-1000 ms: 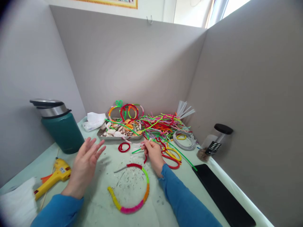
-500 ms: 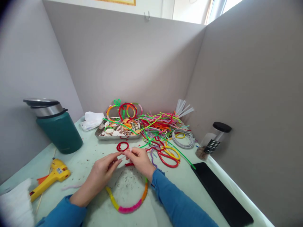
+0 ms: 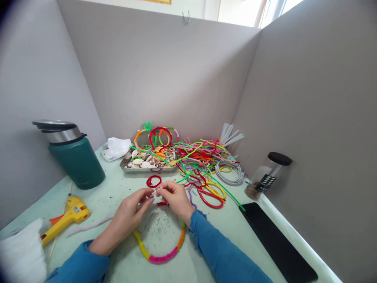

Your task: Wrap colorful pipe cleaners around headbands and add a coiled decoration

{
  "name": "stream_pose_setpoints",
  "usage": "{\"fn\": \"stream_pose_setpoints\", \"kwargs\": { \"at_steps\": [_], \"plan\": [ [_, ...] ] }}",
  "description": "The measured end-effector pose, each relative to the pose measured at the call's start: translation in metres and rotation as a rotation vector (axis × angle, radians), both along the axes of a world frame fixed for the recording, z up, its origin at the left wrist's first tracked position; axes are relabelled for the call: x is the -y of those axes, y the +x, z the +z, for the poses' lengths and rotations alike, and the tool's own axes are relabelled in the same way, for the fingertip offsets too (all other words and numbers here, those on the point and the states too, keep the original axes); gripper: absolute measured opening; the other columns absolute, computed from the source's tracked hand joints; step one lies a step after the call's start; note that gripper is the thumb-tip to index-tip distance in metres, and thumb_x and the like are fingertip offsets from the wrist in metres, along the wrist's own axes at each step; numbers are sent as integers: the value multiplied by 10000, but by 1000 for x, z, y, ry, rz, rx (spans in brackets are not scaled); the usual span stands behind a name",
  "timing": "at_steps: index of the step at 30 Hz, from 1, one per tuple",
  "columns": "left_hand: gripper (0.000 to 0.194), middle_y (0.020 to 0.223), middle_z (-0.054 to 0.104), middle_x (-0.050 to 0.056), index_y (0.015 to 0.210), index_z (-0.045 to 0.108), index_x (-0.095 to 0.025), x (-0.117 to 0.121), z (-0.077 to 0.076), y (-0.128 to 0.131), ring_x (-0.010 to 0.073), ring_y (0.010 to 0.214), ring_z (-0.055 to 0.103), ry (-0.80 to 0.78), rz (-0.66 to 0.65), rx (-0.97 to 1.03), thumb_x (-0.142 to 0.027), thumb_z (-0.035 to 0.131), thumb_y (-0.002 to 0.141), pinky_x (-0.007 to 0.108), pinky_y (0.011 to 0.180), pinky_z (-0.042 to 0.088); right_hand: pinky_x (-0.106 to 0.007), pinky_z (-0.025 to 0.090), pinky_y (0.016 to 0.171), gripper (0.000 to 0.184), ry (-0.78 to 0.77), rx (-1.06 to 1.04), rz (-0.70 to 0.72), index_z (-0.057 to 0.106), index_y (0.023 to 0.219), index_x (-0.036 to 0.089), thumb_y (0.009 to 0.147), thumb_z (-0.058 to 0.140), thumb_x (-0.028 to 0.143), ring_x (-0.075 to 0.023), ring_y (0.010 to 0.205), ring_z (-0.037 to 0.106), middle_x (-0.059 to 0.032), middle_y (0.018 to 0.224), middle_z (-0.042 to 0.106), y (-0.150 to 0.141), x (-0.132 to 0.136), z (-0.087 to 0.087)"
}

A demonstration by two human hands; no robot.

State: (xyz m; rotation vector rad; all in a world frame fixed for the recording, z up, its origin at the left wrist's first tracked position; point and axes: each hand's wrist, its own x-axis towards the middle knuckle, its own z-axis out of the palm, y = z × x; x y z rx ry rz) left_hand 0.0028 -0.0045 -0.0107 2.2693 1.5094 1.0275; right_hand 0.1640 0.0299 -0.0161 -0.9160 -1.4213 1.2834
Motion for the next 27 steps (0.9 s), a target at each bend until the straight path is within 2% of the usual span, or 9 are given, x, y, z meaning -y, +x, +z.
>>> {"fn": "stream_pose_setpoints", "kwargs": {
  "at_steps": [4, 9, 13, 16, 20, 27],
  "plan": [
    [168, 788, 663, 11, 867, 601, -205, -1, 0, 0, 139, 689, 594, -19, 13, 64, -287, 455, 857, 233, 637, 422, -191, 343, 464, 126, 22, 24, 30, 634, 752, 149, 721, 621, 271, -72, 492, 446, 25, 602, 552, -5, 3, -1],
    [158, 795, 654, 21, 821, 607, -201, 1, -1, -2, 151, 703, 582, 86, 75, -27, -254, 461, 848, 249, 634, 400, -190, 364, 486, 147, 71, 48, 11, 628, 748, 149, 746, 609, 295, -72, 510, 437, 22, 620, 547, -4, 5, 3],
    [158, 797, 659, 16, 891, 604, -196, 1, 0, 0, 127, 621, 565, 15, 37, 56, -262, 469, 842, 236, 597, 411, -198, 402, 522, 153, 127, 83, 31, 634, 769, 155, 769, 588, 301, -89, 565, 484, 4, 680, 563, -4, 5, -1],
    [172, 776, 652, 15, 861, 622, -192, -1, 1, 1, 123, 633, 570, -16, 6, 111, -270, 469, 845, 226, 598, 421, -209, 415, 554, 153, 161, 136, 47, 632, 798, 170, 785, 571, 310, -100, 596, 511, -1, 713, 567, -5, 5, -8],
    [204, 720, 600, 17, 859, 660, -201, -1, 0, -2, 128, 658, 562, 77, 22, 49, -257, 464, 851, 223, 595, 410, -207, 400, 559, 163, 177, 197, 21, 634, 792, 174, 786, 572, 325, -102, 599, 505, 1, 694, 569, -4, 5, -7],
    [243, 744, 595, 29, 897, 677, -219, 3, -1, -4, 124, 632, 544, 261, 106, -163, -258, 439, 867, 223, 592, 388, -190, 333, 455, 244, 49, 187, 51, 590, 706, 146, 823, 497, 339, -66, 468, 433, 17, 614, 545, -3, 6, 5]
  ]
}}
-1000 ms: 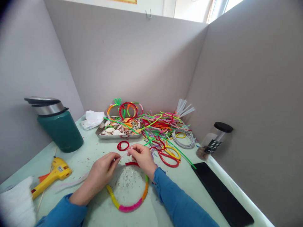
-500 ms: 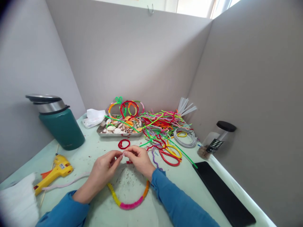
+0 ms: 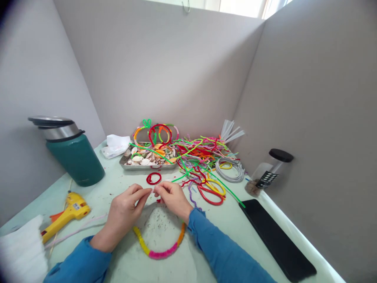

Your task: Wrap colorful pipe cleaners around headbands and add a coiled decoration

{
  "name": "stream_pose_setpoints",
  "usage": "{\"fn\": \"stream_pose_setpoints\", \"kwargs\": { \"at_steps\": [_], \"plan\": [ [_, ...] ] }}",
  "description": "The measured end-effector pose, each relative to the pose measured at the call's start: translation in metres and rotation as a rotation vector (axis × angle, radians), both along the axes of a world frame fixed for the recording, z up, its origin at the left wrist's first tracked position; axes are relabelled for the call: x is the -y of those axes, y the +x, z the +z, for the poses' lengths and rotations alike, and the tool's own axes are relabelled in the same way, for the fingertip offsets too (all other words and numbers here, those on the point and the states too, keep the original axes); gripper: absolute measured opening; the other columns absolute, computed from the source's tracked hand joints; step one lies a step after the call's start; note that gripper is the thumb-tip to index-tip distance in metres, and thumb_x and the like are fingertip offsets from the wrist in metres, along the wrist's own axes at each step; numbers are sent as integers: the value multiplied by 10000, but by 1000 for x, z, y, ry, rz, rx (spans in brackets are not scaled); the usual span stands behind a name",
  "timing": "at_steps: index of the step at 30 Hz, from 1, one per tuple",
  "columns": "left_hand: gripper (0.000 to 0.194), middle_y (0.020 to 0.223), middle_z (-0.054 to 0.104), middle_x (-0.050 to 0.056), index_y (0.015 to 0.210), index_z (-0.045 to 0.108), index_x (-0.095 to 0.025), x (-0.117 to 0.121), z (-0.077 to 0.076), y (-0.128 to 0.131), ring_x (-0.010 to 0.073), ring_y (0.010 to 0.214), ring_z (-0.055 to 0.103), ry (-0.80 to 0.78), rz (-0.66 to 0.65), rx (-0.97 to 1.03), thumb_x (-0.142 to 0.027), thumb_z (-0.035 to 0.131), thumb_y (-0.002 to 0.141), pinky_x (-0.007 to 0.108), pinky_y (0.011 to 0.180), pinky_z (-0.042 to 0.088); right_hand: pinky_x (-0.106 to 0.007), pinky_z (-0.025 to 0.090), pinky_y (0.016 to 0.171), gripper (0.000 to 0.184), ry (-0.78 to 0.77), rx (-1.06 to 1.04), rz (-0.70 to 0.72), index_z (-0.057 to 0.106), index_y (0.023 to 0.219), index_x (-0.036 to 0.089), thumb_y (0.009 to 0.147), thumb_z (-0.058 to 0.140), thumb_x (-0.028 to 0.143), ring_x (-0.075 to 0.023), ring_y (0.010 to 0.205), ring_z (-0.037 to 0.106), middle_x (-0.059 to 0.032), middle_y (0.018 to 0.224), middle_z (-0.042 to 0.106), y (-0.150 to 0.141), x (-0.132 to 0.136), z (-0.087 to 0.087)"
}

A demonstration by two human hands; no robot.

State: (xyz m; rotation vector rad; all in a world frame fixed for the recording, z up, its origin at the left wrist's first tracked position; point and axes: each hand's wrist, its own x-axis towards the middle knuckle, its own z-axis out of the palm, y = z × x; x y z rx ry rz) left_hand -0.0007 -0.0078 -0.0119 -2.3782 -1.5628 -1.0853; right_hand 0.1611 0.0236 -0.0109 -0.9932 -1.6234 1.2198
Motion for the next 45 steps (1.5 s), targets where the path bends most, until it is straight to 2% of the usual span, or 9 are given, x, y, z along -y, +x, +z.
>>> {"fn": "stream_pose_setpoints", "kwargs": {
  "at_steps": [12, 15, 19, 22, 26, 29, 31, 37, 45],
  "plan": [
    [238, 791, 604, 34, 845, 651, -217, 4, 4, 3, 124, 644, 555, -7, -26, -101, -249, 417, 869, 221, 582, 379, -201, 368, 543, 98, 129, 72, 43, 538, 806, 175, 800, 542, 273, -97, 605, 485, 22, 690, 530, 1, -1, -9],
    [226, 728, 594, 30, 812, 648, -203, 5, 7, 4, 131, 631, 550, -86, -57, -12, -213, 425, 848, 229, 585, 383, -211, 377, 587, 63, 369, 229, 47, 530, 818, 176, 836, 495, 225, -111, 666, 497, 2, 735, 534, 5, 2, -5],
    [186, 678, 624, 13, 729, 652, -188, 1, 8, 4, 136, 623, 560, -285, -76, 208, -197, 478, 796, 231, 587, 398, -248, 375, 655, 136, 870, 600, 78, 549, 853, 168, 858, 418, 134, -143, 755, 494, -52, 835, 547, 10, 6, -2],
    [173, 679, 661, 7, 711, 659, -173, -5, 7, 2, 143, 633, 581, -474, -95, 403, -240, 513, 775, 226, 585, 427, -256, 371, 648, 171, 990, 709, 83, 564, 857, 170, 867, 399, 126, -149, 753, 495, -60, 832, 551, 10, 7, -2],
    [198, 720, 676, 19, 758, 675, -173, -9, 5, -1, 150, 650, 594, -424, -78, 461, -302, 527, 784, 236, 596, 442, -221, 396, 604, 123, 529, 353, 2, 547, 879, 175, 874, 458, 260, -118, 684, 523, -29, 792, 574, 8, 3, -1],
    [189, 719, 654, 24, 778, 679, -188, -6, 5, -1, 141, 647, 581, -245, -76, 354, -280, 517, 806, 239, 604, 428, -189, 359, 460, 283, 82, 95, 3, 547, 830, 160, 886, 402, 397, -74, 495, 475, -5, 702, 576, 7, -2, 0],
    [185, 706, 635, 21, 793, 673, -196, -3, 5, 0, 134, 647, 573, -157, -95, 293, -258, 501, 821, 235, 606, 420, -178, 323, 411, 352, -62, 21, 59, 565, 762, 148, 873, 400, 439, -57, 437, 441, 2, 653, 571, 7, -4, 1],
    [152, 739, 635, 17, 822, 622, -196, 0, 3, 3, 127, 661, 574, -103, -112, 238, -215, 471, 834, 223, 608, 418, -166, 302, 411, 263, -156, -79, 153, 600, 728, 143, 748, 603, 405, -46, 452, 433, 13, 651, 595, 3, 1, 1],
    [153, 685, 623, -3, 797, 608, -189, 1, 4, 5, 111, 583, 526, -192, -93, 305, -265, 479, 827, 214, 568, 386, -169, 292, 416, 150, -246, -103, 140, 579, 765, 141, 728, 600, 285, -48, 443, 408, 22, 645, 559, 0, 2, 1]
  ]
}}
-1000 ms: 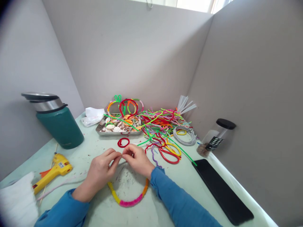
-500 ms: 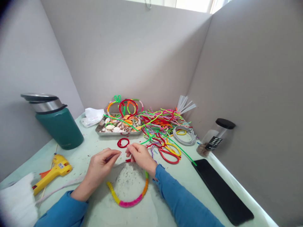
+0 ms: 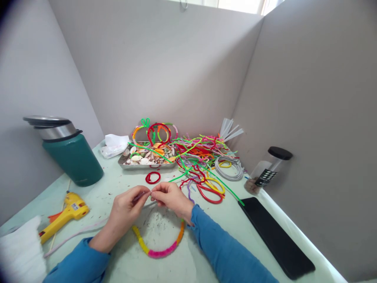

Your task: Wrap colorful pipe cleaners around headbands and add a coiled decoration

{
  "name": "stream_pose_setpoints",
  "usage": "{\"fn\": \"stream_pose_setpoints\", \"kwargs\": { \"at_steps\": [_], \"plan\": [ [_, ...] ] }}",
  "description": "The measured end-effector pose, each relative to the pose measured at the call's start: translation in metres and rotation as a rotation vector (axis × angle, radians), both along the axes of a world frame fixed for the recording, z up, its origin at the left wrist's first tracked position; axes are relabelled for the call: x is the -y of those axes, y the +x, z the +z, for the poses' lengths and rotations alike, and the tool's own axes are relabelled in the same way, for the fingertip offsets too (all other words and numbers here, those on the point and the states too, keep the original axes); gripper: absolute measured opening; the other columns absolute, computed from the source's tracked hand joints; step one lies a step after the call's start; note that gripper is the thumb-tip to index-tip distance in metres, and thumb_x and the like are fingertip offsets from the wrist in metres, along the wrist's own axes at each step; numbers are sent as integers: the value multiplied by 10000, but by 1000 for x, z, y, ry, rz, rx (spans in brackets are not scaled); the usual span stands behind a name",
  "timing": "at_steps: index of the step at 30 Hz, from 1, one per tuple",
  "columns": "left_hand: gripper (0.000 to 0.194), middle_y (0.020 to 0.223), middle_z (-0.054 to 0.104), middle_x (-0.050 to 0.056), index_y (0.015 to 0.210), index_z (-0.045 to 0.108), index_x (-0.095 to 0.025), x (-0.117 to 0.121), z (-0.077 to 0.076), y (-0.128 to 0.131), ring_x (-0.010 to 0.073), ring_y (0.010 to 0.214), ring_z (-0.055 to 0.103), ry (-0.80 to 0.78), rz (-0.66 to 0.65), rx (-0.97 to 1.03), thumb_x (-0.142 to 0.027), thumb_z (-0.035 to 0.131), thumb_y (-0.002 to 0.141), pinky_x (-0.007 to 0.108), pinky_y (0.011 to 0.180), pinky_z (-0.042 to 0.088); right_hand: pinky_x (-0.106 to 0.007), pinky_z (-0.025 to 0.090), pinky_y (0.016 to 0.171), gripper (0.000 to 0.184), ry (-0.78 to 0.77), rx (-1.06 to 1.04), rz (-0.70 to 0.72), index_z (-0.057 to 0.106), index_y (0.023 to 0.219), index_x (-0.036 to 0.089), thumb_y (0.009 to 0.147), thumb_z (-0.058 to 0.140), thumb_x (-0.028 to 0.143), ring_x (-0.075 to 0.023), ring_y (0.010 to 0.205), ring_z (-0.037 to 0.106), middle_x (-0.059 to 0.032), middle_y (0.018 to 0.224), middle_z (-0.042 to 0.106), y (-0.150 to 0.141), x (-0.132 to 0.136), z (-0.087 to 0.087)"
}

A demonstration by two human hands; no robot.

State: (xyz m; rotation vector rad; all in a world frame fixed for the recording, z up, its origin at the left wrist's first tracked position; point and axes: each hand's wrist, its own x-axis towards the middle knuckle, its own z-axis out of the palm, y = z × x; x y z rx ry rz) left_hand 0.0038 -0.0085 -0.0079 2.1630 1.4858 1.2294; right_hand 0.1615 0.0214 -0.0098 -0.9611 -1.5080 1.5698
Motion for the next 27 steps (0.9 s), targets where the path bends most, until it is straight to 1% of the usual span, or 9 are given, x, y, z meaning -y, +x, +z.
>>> {"fn": "stream_pose_setpoints", "kwargs": {
  "at_steps": [2, 3, 8, 11, 13, 17, 20, 24, 27],
  "plan": [
    [184, 605, 578, -23, 760, 609, -181, -1, 2, 1, 96, 519, 469, -103, -1, 86, -310, 492, 818, 205, 513, 352, -183, 329, 459, 115, 140, 59, -26, 559, 791, 152, 776, 548, 265, -65, 482, 430, 22, 649, 536, 1, 0, 0],
    [201, 580, 556, -30, 739, 608, -176, -1, 3, 1, 91, 506, 448, -167, -12, 149, -336, 506, 806, 201, 497, 339, -196, 353, 500, 99, 279, 121, -49, 551, 798, 158, 801, 518, 251, -81, 529, 455, 14, 665, 533, 2, 0, 0],
    [272, 444, 395, -82, 638, 554, -157, -6, 12, -7, 55, 400, 297, -683, -163, 491, -416, 631, 676, 187, 398, 208, -252, 342, 637, 122, 1184, 593, -60, 551, 819, 168, 823, 438, 120, -142, 723, 483, -45, 787, 562, 14, -1, 0],
    [283, 398, 265, -118, 650, 526, -168, -8, 15, -12, 43, 364, 143, -949, -232, 578, -421, 654, 647, 201, 371, 82, -260, 322, 634, 153, 1410, 723, -47, 546, 829, 169, 835, 411, 97, -146, 730, 475, -51, 808, 571, 18, -2, -1],
    [281, 406, 277, -115, 651, 530, -166, -8, 14, -13, 44, 372, 159, -938, -228, 541, -418, 653, 646, 198, 376, 97, -259, 316, 629, 153, 1439, 768, -43, 542, 828, 171, 846, 407, 102, -144, 725, 472, -45, 806, 571, 18, -3, -2],
    [265, 560, 498, -47, 696, 581, -143, -11, 4, -8, 80, 513, 401, -643, -198, 402, -407, 611, 681, 193, 491, 303, -246, 313, 604, 113, 1354, 808, -42, 538, 830, 163, 850, 433, 128, -135, 689, 473, -36, 775, 561, 16, -3, -5],
    [240, 656, 546, -17, 724, 588, -143, -13, -3, -5, 110, 609, 450, -500, -182, 300, -380, 554, 734, 210, 562, 339, -248, 314, 612, 94, 1317, 826, -53, 540, 837, 162, 847, 449, 140, -138, 705, 486, -40, 781, 563, 16, -2, -7],
    [239, 565, 472, -36, 667, 576, -143, -14, -6, -5, 104, 555, 393, -534, -170, 237, -366, 536, 741, 210, 518, 295, -252, 311, 614, 90, 1310, 832, -32, 544, 823, 167, 845, 459, 145, -138, 696, 489, -34, 776, 569, 15, -3, -9],
    [243, 552, 452, -41, 685, 589, -140, -14, -6, -6, 104, 548, 380, -553, -168, 245, -372, 538, 738, 211, 515, 288, -241, 324, 627, 89, 1221, 820, -13, 547, 853, 175, 868, 460, 187, -132, 720, 506, -29, 797, 578, 17, -6, -8]
  ]
}}
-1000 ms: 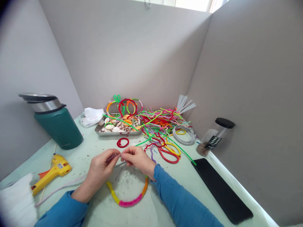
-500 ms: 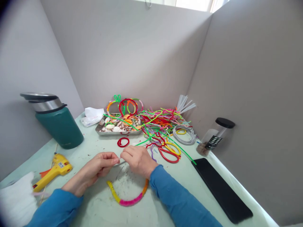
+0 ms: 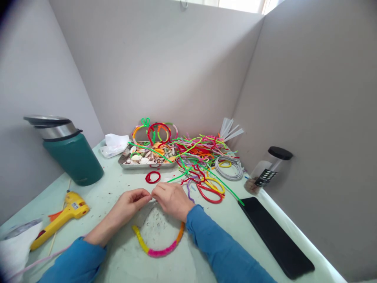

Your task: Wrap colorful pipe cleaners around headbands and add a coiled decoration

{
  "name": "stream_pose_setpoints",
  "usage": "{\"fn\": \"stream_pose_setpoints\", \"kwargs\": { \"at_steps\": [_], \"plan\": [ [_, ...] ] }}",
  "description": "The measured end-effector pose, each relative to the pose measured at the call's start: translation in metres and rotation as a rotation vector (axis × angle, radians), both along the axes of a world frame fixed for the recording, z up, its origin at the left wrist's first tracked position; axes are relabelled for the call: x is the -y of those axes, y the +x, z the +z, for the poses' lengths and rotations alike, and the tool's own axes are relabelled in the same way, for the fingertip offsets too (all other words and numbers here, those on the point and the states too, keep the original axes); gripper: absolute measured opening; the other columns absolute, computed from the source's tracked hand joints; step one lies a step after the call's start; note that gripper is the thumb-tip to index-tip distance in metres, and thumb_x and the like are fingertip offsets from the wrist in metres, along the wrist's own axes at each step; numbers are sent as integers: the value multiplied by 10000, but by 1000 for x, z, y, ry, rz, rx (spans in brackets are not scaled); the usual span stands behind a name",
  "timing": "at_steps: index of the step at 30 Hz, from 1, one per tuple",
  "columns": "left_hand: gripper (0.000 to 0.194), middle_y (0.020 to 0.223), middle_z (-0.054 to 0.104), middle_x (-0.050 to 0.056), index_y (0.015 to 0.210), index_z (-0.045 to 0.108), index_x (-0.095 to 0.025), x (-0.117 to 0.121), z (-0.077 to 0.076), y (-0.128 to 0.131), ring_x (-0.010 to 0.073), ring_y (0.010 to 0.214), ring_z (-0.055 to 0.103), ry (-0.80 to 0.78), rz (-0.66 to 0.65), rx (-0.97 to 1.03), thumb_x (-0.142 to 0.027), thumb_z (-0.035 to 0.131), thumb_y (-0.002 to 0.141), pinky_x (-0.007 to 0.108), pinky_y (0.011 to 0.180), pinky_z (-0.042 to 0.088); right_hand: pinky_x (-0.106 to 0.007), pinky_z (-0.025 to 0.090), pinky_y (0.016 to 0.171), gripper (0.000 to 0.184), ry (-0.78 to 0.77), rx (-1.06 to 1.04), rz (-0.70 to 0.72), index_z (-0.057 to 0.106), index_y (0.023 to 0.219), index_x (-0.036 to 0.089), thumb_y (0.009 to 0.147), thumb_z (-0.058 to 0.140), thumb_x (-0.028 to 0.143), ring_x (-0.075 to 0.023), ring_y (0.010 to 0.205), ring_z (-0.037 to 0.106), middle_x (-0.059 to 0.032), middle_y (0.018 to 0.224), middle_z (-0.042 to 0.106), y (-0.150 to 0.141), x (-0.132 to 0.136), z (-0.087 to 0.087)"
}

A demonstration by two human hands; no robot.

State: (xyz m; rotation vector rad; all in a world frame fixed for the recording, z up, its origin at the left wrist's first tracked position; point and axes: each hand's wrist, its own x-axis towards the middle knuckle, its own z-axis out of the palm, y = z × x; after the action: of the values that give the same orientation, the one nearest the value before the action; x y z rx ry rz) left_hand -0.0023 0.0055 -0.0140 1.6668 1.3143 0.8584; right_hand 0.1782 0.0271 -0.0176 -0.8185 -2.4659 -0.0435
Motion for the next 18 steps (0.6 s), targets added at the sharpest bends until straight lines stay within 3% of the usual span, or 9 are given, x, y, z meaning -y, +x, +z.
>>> {"fn": "stream_pose_setpoints", "kwargs": {
  "at_steps": [5, 12, 18],
  "plan": [
    [258, 570, 460, -36, 738, 607, -145, -2, -1, 0, 113, 563, 399, 62, 67, -17, -385, 516, 759, 217, 532, 304, -247, 351, 697, 146, -144, 41, -34, 569, 913, 190, 822, 570, 305, -154, 832, 527, -35, 879, 582, 12, -5, 2],
    [254, 557, 448, -41, 828, 616, -148, -3, -1, 1, 117, 546, 405, 81, 69, 10, -370, 508, 768, 222, 521, 302, -252, 352, 688, 91, -170, 123, -10, 603, 891, 200, 831, 546, 238, -159, 824, 509, -35, 857, 569, 9, -8, -2],
    [241, 536, 428, -52, 792, 621, -141, -2, 5, 1, 100, 533, 385, 51, 95, 151, -366, 565, 726, 208, 509, 292, -254, 367, 713, 62, -227, 33, 8, 583, 844, 168, 829, 523, 158, -155, 822, 498, -47, 856, 568, 12, -11, 0]
  ]
}}
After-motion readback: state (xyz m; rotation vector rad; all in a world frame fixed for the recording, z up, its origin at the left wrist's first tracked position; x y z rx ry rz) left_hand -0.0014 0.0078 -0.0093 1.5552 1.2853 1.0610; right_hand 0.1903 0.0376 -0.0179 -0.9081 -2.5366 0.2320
